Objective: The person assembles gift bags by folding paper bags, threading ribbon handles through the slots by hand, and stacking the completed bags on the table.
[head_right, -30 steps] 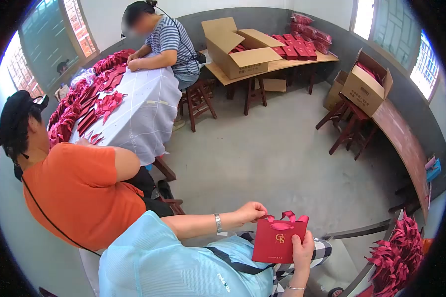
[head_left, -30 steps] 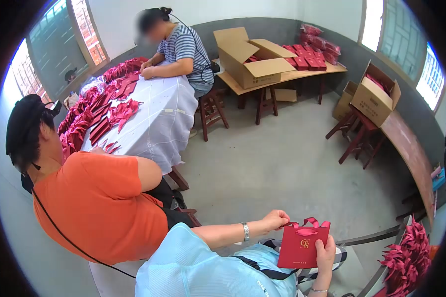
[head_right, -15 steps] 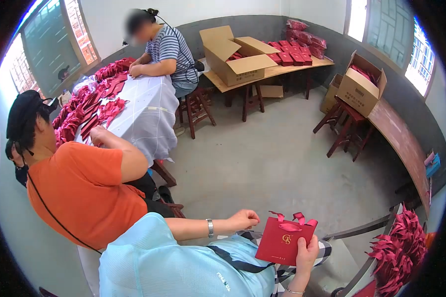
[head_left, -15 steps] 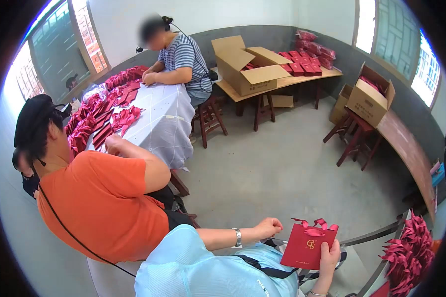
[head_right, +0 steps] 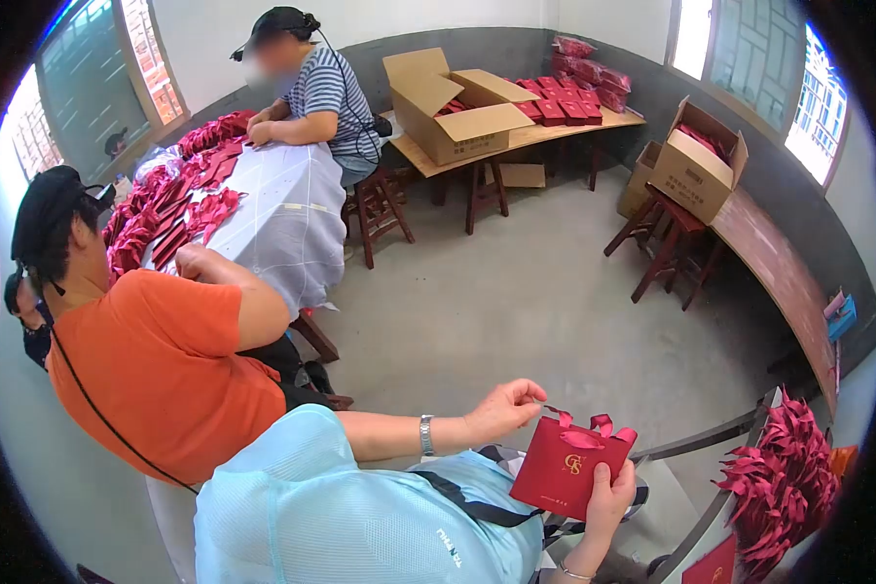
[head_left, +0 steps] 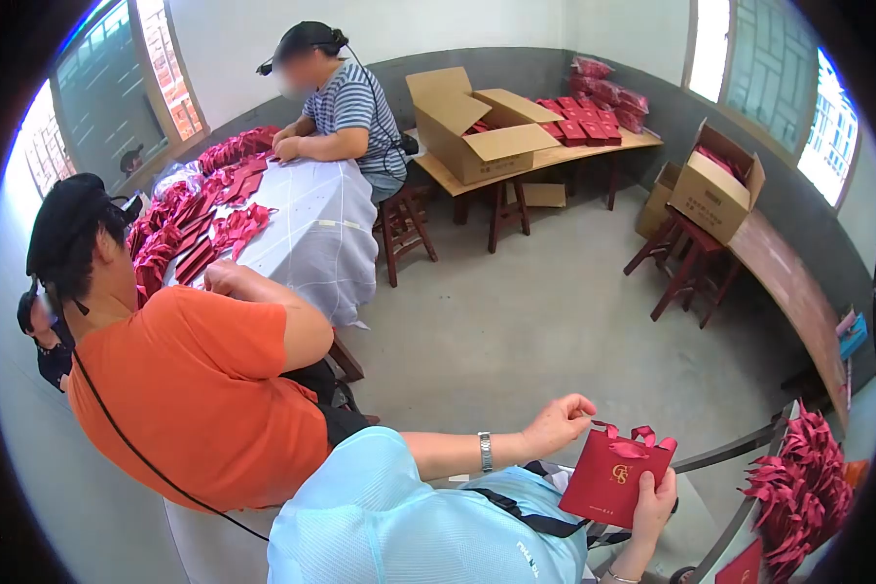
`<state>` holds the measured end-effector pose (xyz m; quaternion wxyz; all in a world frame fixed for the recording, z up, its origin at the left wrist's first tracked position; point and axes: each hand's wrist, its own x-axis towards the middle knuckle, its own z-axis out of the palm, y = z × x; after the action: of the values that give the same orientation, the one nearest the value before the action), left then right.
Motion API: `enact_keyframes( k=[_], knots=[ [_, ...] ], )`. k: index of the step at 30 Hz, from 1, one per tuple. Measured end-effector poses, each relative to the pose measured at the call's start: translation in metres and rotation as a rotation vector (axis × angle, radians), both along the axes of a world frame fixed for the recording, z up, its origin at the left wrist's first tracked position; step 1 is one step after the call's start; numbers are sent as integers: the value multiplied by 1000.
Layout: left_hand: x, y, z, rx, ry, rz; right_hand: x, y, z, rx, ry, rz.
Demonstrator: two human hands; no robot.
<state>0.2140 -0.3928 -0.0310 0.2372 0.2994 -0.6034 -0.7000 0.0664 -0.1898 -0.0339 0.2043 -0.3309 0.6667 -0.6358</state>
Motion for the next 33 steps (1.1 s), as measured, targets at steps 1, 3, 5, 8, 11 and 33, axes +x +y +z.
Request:
enact_keyframes(
  k=[1,3,5,8,11,33],
  knots=[
    [-1,2,-1,12,-7,-65,-1,3,0,8,-3,-14],
    [-5,5,-4,23,-13,-132,0,6,2,6,-12,-32],
    [-10,10,-5,21,-1,-163,-1,9,2,4,-22,-47],
    [-14,13,-8,3,11,-170,-3,12,0,-3,-27,-86],
    [-17,17,-11,15,20,-172,-6,14,1,-17,-41,-79],
    [-111,112,112,-1100,718,-768,73,101,110,428,351,-929]
  ],
)
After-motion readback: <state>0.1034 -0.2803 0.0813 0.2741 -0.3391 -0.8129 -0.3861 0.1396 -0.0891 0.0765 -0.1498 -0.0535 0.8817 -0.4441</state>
